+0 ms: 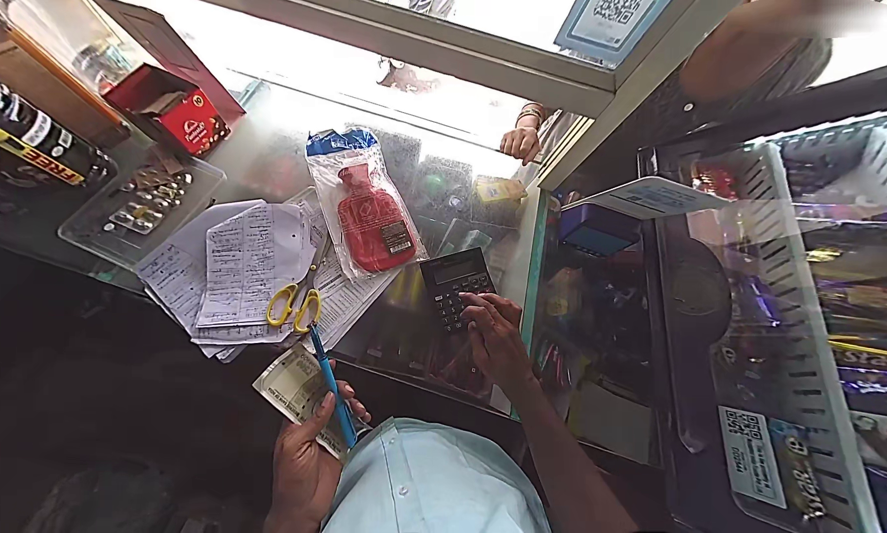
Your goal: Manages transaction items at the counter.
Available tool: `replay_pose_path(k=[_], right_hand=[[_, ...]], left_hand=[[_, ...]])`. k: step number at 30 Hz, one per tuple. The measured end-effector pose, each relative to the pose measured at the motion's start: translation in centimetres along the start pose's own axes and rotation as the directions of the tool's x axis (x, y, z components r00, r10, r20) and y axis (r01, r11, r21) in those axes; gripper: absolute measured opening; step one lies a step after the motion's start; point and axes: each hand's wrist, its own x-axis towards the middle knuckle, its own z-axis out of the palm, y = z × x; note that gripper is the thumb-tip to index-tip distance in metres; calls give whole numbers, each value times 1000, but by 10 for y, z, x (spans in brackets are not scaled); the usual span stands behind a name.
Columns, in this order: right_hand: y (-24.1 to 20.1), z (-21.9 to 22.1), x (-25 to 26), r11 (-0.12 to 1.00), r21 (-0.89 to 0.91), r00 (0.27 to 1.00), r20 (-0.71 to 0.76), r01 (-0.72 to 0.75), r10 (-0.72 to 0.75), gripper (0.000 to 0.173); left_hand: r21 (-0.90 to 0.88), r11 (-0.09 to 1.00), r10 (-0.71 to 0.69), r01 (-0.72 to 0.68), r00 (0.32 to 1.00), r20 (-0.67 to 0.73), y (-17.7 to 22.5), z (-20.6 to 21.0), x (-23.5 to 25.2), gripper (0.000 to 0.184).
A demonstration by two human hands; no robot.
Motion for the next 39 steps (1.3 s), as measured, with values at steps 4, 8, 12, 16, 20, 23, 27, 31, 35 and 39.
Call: replay_pose_path(k=[4,8,12,16,20,23,27,31,35,39], right_hand=[[-5,-2,-2,1000,-15,1000,19,-16,17,32],[-9,-2,-7,998,15,995,-75,66,-65,30],[-8,4,-11,1000,2,1000,6,7,-7,30],[-6,-7,-21,999,51,990,-139,3,4,32],[2,-7,-35,994,-11,982,-159,-110,107,32],[8,-2,-40,994,106,958,-277,-40,69,28],[11,2,-41,980,194,929,-352,-43,110,25],[10,3,-40,975,214,926,-351,-67,141,27],[4,-14,-27,979,182,920,-361,-89,151,70],[7,-41,-3,994,82,869,-483,-79,109,88]], left_hand=[[-5,1000,9,-9,1000,-1,-1,0,-1,40],[2,1000,6,-6,1000,-3,0,-1,1,40],[-3,1000,-8,8,1000,-11,-2,0,3,39],[6,1000,-5,5,1000,0,0,1,3,39],[25,1000,-10,10,1000,-10,-1,1,4,36],[12,1000,-20,20,1000,5,-1,3,5,35],[13,1000,-20,20,1000,13,-1,3,7,38],[12,1000,-27,26,999,17,-2,2,6,37],[-6,1000,-29,29,999,34,1,5,7,37],[-11,998,-57,57,997,56,4,-2,2,41]])
